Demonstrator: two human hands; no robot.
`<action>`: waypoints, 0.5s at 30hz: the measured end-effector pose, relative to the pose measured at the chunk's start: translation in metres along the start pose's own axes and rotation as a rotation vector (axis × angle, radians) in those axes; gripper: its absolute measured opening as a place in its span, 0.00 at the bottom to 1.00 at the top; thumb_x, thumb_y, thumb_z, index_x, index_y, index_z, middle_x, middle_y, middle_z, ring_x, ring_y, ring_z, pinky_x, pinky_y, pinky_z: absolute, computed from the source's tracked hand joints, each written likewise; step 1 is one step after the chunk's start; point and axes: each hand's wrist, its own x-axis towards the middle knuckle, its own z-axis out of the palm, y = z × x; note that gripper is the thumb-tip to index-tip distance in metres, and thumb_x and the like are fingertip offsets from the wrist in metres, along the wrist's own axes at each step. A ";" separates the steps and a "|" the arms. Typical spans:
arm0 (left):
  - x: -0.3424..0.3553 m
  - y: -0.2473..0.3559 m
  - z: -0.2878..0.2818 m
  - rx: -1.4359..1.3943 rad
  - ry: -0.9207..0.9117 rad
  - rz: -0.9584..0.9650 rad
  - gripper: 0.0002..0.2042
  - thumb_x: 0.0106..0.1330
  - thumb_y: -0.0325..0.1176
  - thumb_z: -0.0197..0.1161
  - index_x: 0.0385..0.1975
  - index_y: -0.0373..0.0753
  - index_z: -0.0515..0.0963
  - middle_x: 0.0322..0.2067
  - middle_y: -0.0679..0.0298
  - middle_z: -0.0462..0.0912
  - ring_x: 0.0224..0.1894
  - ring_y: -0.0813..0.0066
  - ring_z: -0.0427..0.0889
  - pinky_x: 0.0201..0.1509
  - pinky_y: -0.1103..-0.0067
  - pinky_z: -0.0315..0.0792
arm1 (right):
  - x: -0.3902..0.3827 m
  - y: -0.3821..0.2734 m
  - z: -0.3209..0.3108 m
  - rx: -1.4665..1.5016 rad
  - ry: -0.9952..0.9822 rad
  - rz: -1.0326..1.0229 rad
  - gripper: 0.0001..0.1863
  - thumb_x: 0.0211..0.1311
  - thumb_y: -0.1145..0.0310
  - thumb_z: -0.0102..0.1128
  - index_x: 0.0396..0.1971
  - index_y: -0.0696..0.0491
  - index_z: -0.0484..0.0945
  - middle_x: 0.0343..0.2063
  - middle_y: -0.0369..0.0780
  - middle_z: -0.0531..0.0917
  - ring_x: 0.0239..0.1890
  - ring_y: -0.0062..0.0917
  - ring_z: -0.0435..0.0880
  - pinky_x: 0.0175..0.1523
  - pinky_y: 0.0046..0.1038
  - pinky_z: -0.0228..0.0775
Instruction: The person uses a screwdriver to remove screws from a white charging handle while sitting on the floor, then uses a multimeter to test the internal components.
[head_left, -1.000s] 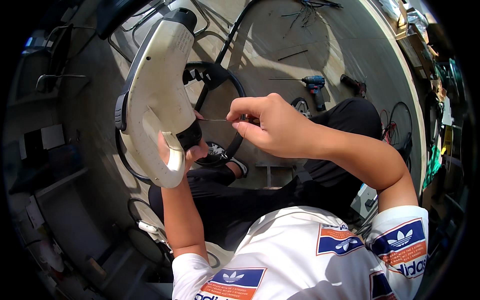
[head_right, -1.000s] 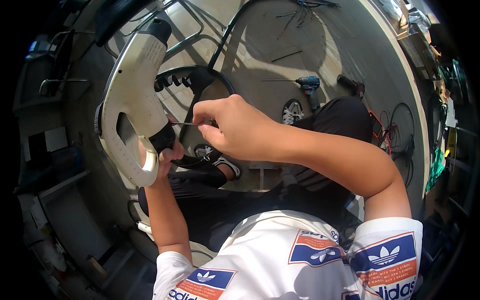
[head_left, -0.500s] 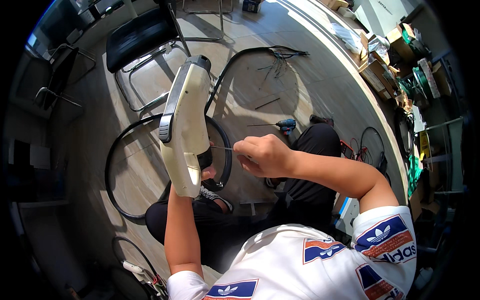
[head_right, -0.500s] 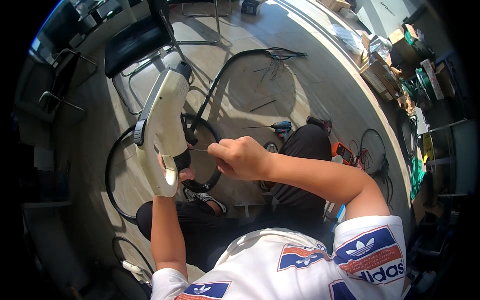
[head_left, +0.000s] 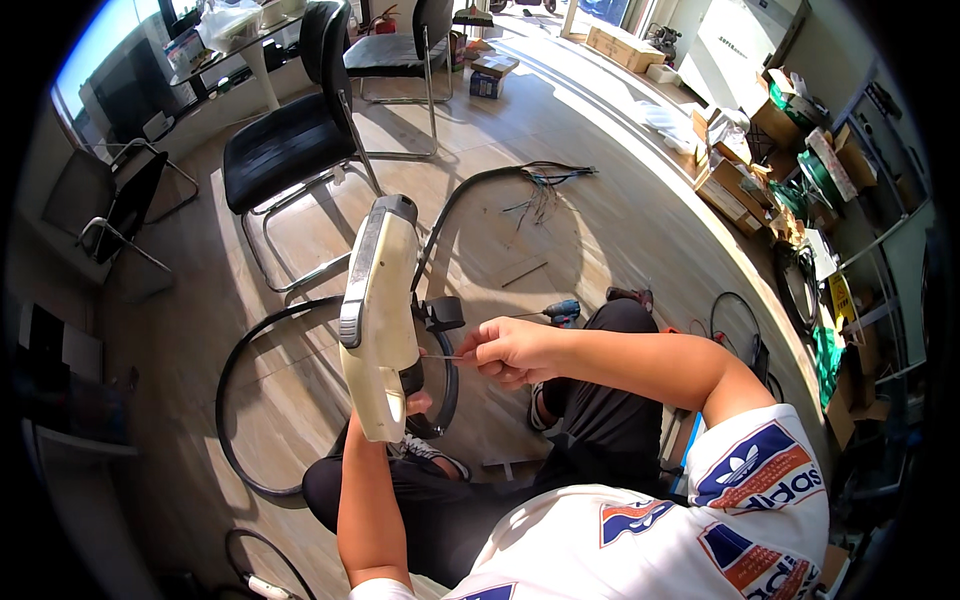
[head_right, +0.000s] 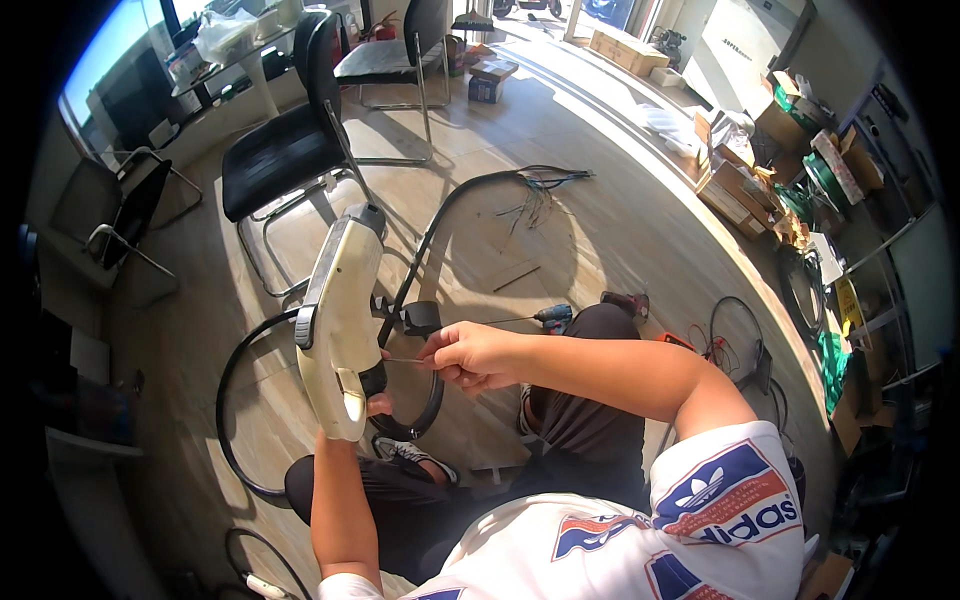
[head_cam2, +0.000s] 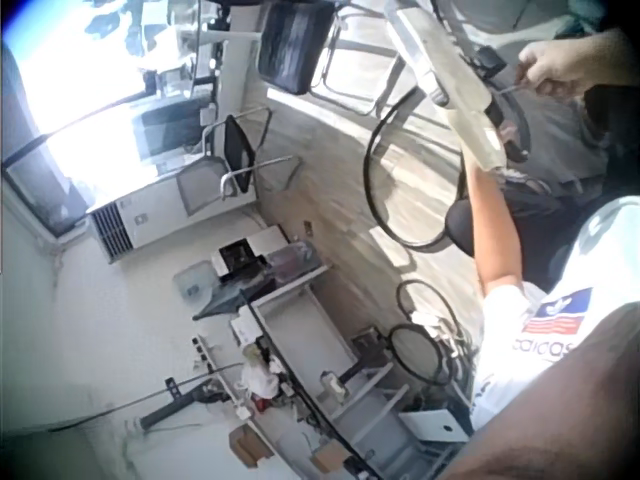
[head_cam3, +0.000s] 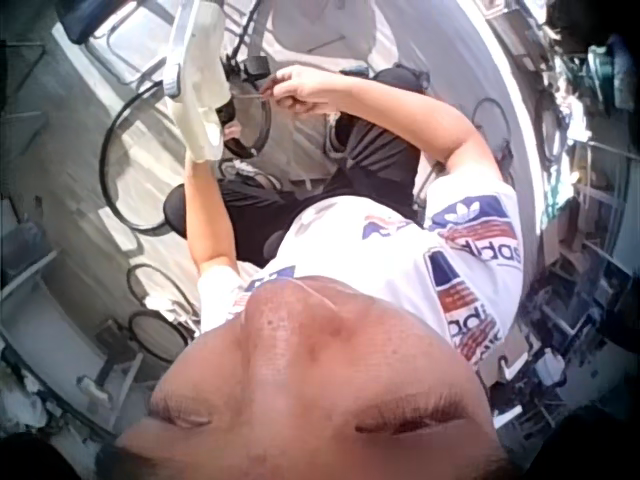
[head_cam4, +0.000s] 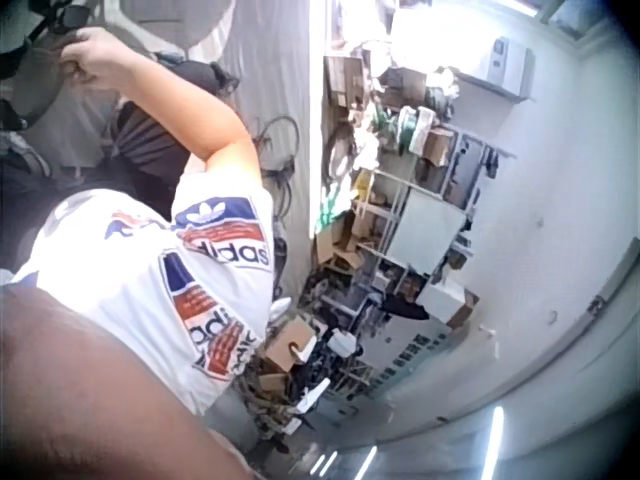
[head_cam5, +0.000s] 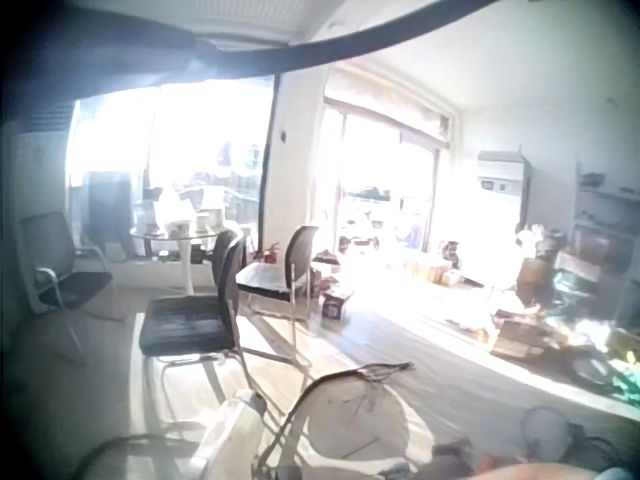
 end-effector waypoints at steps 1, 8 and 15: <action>-0.005 0.002 0.005 -0.110 0.024 -0.118 0.47 0.32 0.35 0.86 0.61 0.41 0.72 0.49 0.65 0.80 0.48 0.73 0.80 0.49 0.73 0.76 | 0.003 0.004 -0.003 0.028 -0.001 0.016 0.12 0.64 0.76 0.55 0.46 0.58 0.76 0.19 0.32 0.69 0.15 0.13 0.56 0.19 0.20 0.46; -0.009 0.043 0.019 -0.316 0.100 -0.272 0.34 0.43 0.16 0.75 0.55 0.36 0.74 0.46 0.62 0.78 0.30 0.75 0.79 0.26 0.80 0.77 | 0.016 0.009 -0.003 -1.260 0.301 -1.220 0.10 0.50 0.72 0.64 0.33 0.55 0.76 0.22 0.40 0.76 0.22 0.34 0.80 0.29 0.34 0.73; -0.010 0.023 0.010 -0.343 0.006 -0.197 0.32 0.46 0.20 0.77 0.55 0.34 0.74 0.34 0.63 0.78 0.26 0.77 0.79 0.27 0.78 0.77 | 0.012 0.009 -0.009 -1.512 0.175 -1.240 0.08 0.53 0.77 0.63 0.32 0.53 0.75 0.22 0.37 0.76 0.20 0.28 0.80 0.26 0.33 0.73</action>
